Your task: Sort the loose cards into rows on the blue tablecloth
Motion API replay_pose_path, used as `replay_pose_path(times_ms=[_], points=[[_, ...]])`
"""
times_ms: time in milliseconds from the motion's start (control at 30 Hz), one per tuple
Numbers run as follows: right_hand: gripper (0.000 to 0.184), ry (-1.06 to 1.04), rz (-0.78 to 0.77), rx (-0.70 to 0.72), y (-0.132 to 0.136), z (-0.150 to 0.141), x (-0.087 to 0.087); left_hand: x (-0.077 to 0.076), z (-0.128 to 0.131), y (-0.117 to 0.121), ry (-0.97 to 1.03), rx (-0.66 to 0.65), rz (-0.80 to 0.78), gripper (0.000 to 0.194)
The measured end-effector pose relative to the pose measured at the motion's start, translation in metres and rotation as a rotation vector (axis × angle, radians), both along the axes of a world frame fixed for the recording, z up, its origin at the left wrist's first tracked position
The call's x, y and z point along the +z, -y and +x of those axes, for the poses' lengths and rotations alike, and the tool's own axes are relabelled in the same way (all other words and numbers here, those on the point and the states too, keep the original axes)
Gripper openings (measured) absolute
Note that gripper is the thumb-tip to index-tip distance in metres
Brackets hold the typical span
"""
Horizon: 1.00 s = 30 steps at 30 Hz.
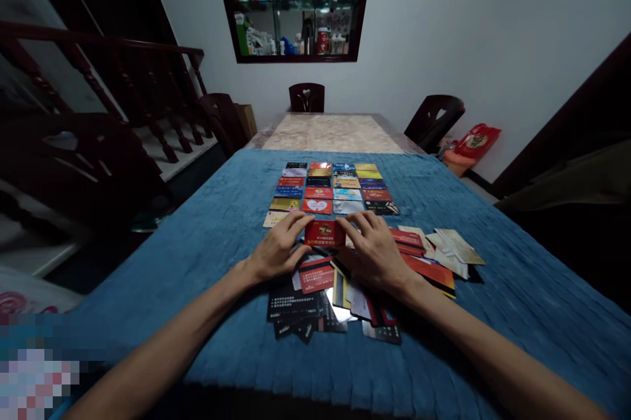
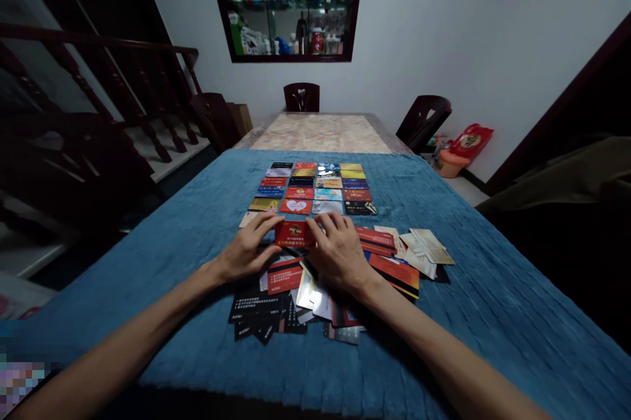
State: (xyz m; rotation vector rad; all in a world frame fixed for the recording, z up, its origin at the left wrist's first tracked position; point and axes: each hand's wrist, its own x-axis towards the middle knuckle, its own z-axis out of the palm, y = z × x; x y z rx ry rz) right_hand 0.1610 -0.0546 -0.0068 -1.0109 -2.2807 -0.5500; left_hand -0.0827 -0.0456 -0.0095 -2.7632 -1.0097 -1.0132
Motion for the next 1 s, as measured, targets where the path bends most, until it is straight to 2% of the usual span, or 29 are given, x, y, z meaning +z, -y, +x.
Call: replay_pose_path(times_ms=[167,333,433,667,867,1000], points=[[0.037,0.043,-0.064,0.041,-0.008,0.007,0.001,0.006,0.001,0.0,-0.1,-0.005,0.094,0.055],[0.04,0.082,-0.112,0.077,-0.022,0.013,0.003,0.011,0.003,-0.009,-0.148,-0.023,0.071,0.055],[0.043,0.086,-0.147,0.082,-0.035,0.015,0.009,0.018,0.005,-0.021,-0.189,0.011,0.039,0.053],[0.039,0.092,-0.246,0.09,-0.083,0.01,0.022,0.032,0.007,-0.065,-0.242,0.11,-0.05,0.048],[0.027,0.099,-0.366,0.015,-0.121,-0.003,0.027,0.035,0.009,-0.111,-0.35,0.222,-0.119,0.04],[0.028,0.165,-0.467,-0.062,-0.138,-0.012,0.03,0.035,0.013,-0.133,-0.414,0.268,-0.197,0.034]])
